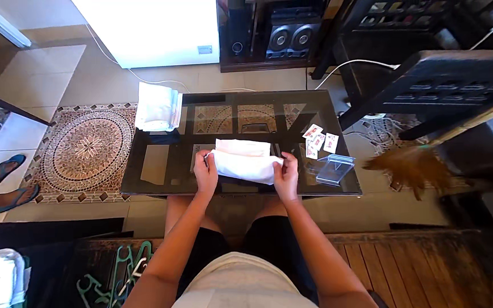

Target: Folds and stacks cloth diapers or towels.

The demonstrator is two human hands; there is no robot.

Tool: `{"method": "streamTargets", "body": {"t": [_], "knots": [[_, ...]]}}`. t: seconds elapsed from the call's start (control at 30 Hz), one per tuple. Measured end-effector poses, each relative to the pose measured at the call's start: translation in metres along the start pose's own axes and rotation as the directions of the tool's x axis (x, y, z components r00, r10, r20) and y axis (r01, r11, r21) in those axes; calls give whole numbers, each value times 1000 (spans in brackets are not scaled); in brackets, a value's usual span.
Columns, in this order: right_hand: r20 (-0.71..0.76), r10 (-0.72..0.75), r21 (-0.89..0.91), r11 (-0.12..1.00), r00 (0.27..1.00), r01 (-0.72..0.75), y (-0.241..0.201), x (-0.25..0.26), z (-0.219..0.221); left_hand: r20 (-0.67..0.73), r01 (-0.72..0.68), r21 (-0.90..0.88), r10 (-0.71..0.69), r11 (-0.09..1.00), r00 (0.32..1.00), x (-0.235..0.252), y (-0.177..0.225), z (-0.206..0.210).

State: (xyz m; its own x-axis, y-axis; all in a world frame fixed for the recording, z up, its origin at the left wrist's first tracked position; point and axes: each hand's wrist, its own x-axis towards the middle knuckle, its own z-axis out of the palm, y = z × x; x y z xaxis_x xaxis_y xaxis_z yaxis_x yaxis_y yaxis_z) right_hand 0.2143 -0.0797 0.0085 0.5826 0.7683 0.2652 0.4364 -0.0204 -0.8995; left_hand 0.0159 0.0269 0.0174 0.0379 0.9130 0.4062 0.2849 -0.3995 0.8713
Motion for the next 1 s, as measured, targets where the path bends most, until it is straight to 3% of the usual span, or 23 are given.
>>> {"method": "streamTargets", "body": {"t": [0.17, 0.27, 0.37, 0.47, 0.57, 0.67, 0.77, 0.87, 1.0], "knots": [[35, 255, -299, 925, 966, -233, -1, 59, 28, 160, 157, 299, -211, 941, 964, 52, -9, 31], [68, 288, -391, 889, 955, -240, 20, 76, 45, 197, 264, 450, -383, 853, 902, 70, -26, 47], [66, 214, -507, 848, 975, -152, 32, 79, 56, 146, 327, 553, -475, 767, 868, 73, -42, 58], [25, -59, -415, 907, 998, 64, 24, 70, 68, 254, 132, 424, -258, 896, 932, 59, -37, 65], [169, -53, -247, 964, 984, 95, 10, 51, 90, 515, -48, 140, -31, 989, 857, 27, -37, 77], [391, 131, -534, 839, 911, 108, 32, 47, 102, 680, -183, 343, -109, 921, 725, 14, -48, 91], [428, 249, -702, 697, 869, 146, 38, 52, 95, 737, -304, 517, -234, 800, 634, 22, -47, 94], [400, 334, -748, 656, 854, 94, 40, 64, 79, 705, -335, 613, -304, 716, 640, 38, -52, 88], [286, 328, -740, 673, 900, -11, 44, 59, 72, 588, -238, 713, -377, 660, 715, 46, -61, 79]]}}
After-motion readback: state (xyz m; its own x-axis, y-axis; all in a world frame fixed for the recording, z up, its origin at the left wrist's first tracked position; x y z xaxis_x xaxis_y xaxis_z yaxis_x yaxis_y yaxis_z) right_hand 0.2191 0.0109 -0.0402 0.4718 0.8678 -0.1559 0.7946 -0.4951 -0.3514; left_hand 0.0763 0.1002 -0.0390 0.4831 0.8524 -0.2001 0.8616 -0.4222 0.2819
